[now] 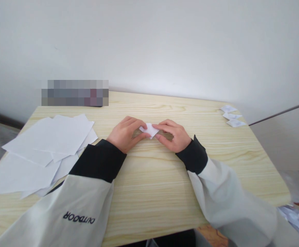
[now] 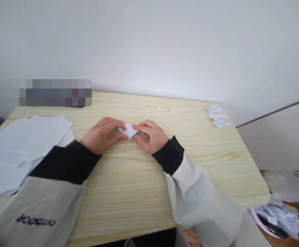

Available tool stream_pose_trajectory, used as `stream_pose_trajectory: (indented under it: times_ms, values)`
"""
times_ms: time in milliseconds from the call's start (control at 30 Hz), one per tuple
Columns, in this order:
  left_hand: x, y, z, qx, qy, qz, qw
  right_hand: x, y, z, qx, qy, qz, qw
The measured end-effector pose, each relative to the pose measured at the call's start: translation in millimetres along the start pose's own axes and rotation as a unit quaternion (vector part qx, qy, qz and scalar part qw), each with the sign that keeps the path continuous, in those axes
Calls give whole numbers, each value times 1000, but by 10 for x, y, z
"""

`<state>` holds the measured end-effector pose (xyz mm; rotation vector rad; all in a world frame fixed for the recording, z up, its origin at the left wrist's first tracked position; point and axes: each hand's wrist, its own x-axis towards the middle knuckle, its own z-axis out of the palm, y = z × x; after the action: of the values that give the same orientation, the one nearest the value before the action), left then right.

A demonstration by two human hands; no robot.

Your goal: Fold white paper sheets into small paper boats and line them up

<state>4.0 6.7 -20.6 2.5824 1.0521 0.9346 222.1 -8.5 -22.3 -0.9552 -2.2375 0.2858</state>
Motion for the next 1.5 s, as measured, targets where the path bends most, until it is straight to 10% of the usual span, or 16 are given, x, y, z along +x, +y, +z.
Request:
stream_pose_trajectory:
  times_ms: [1033, 1500]
  values:
    - [-8, 66, 5, 84, 22, 60, 994, 31, -39, 61, -82, 24, -44, 995]
    - [5, 29, 11, 0, -48, -36, 998, 63, -67, 91, 14, 8, 146, 989]
